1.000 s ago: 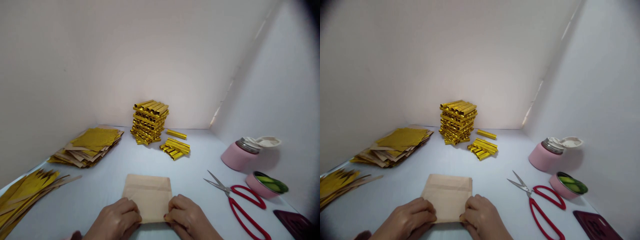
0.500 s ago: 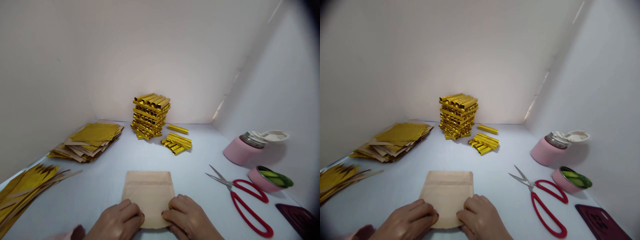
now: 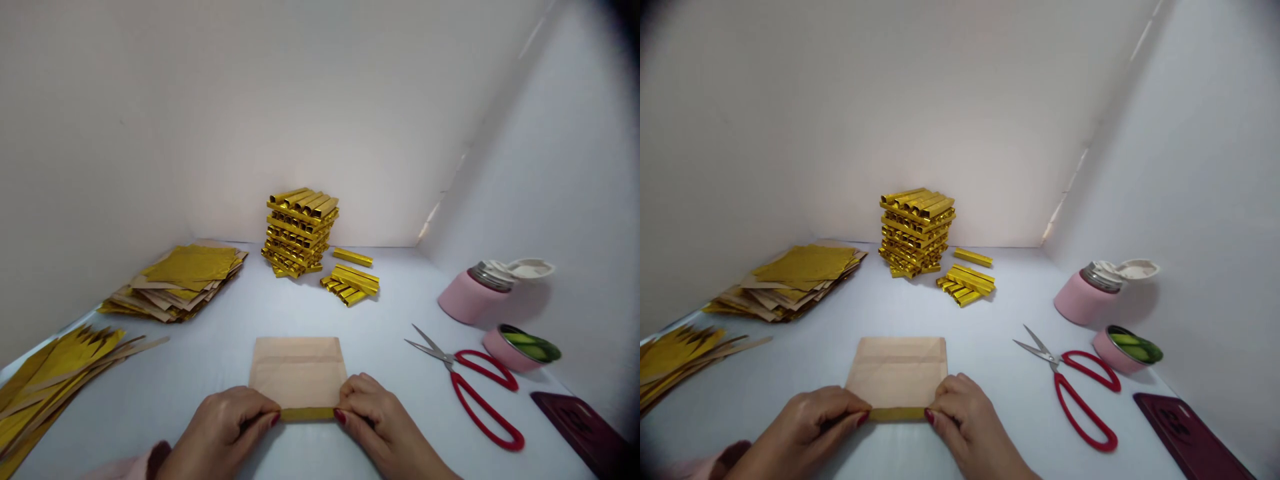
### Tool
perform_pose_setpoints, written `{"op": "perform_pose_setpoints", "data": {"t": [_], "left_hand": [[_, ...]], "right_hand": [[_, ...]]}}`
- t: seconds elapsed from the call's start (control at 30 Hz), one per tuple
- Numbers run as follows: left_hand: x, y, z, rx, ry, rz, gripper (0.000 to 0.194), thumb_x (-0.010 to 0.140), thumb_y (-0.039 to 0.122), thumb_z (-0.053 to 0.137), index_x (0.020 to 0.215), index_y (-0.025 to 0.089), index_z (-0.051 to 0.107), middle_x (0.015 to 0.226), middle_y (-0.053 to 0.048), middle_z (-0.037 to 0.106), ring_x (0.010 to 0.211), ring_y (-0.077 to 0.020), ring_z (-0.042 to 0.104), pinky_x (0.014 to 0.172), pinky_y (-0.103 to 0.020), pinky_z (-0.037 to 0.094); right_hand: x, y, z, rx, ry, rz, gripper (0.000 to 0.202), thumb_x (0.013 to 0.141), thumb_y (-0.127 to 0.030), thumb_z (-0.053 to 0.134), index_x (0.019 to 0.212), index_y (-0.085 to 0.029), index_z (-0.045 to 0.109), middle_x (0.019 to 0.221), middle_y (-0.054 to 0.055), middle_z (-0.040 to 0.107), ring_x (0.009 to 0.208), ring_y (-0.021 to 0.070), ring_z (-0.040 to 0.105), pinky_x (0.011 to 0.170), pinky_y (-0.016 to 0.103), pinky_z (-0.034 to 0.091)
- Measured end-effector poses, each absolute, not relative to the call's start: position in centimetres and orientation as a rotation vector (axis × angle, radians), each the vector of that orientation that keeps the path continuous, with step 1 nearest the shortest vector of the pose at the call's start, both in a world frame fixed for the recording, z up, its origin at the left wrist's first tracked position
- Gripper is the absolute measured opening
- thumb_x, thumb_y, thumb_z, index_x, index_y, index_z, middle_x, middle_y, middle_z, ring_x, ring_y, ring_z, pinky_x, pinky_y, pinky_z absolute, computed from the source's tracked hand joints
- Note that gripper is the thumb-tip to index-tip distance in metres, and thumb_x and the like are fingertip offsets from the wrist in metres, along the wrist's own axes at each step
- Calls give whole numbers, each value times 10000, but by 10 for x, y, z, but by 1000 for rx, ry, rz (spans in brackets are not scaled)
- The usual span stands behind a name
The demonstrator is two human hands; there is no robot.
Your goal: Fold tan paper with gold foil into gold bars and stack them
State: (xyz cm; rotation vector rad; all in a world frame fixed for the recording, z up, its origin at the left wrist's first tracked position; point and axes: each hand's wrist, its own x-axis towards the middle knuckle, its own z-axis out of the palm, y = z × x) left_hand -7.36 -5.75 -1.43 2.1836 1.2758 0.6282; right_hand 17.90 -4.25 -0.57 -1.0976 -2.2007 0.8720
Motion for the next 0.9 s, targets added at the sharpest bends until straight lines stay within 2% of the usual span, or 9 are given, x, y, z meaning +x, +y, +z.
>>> {"op": "perform_pose_setpoints", "data": {"t": [0.1,0.17,0.27,0.43,0.6,0.9], "left_hand": [[-75,-61,-15,2319,1222,599,193,922,190,472,862,226,652,816,9,673,751,-146,638,658,-215,486],[-75,-65,-16,2413,1204,577,191,931,189,468,874,225,647,854,-7,654,771,-158,626,673,-233,492],[-73,-69,-16,2544,1180,573,182,929,166,473,889,224,640,854,-12,643,770,-172,612,679,-255,497],[-71,-71,-13,2567,1237,609,184,923,175,477,858,224,642,806,-2,642,744,-173,609,652,-247,493],[-73,-68,-15,2350,1334,629,212,926,190,446,818,218,627,790,2,650,752,-160,614,683,-248,478],[-73,-67,-17,2192,1513,611,235,928,258,390,824,223,598,780,-5,660,716,-181,629,636,-278,478]], "right_hand": [[178,-48,-7,-1151,-2203,811,221,885,-152,492,699,-203,600,782,28,591,774,169,555,703,280,437],[174,-54,-10,-1155,-2272,683,137,853,-132,536,800,-207,637,815,36,607,789,185,553,733,311,432],[166,-63,-15,-1099,-2398,474,158,838,-100,548,893,-211,646,829,41,623,773,192,550,729,328,420],[163,-65,-16,-1089,-2374,410,193,891,-92,485,833,-207,630,789,27,620,753,177,548,718,312,416],[173,-55,-14,-1222,-2246,525,227,893,-120,482,682,-197,518,709,8,557,710,171,514,677,310,414],[171,-50,-20,-1392,-2195,498,241,884,-116,492,661,-193,439,764,17,504,741,181,476,688,331,387]]}}
